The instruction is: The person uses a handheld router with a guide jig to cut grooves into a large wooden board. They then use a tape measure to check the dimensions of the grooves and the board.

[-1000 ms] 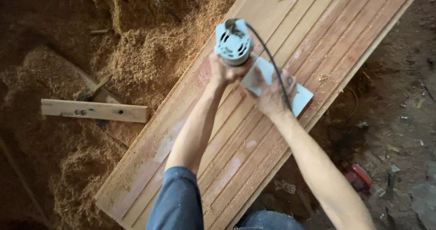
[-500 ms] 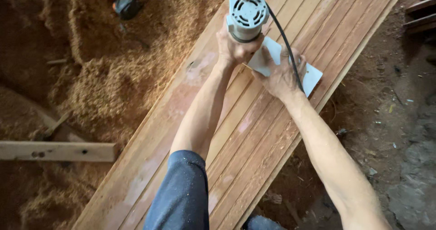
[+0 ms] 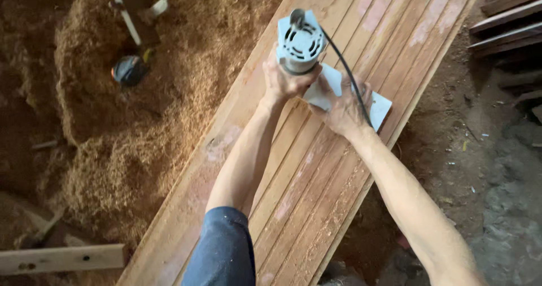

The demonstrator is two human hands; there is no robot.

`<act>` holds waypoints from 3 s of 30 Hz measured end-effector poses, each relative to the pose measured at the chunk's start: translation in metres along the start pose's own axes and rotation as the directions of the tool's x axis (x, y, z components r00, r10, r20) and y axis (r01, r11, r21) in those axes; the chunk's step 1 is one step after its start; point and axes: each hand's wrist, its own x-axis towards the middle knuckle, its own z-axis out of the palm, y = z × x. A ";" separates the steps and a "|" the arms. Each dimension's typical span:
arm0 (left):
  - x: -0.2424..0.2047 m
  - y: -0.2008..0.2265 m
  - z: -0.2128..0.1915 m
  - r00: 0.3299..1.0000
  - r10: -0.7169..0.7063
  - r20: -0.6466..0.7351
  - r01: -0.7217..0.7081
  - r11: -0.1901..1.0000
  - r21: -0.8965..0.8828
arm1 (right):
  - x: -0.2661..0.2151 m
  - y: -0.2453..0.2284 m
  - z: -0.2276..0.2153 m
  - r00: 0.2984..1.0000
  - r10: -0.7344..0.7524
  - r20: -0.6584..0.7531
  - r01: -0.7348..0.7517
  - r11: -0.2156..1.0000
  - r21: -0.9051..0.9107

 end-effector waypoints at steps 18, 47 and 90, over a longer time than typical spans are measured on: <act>0.107 -0.026 0.095 0.996 0.050 0.071 -0.059 0.989 0.132 | 0.082 0.109 0.016 1.000 0.000 0.009 0.000 1.000 -0.011; 0.135 -0.037 0.112 0.930 -0.208 0.305 0.328 0.842 -0.428 | 0.102 0.142 0.022 0.969 0.156 0.191 -0.176 0.980 0.091; 0.191 -0.022 0.155 0.987 0.102 0.122 -0.095 0.994 -0.061 | 0.151 0.192 0.018 0.996 0.069 0.063 -0.066 0.997 -0.047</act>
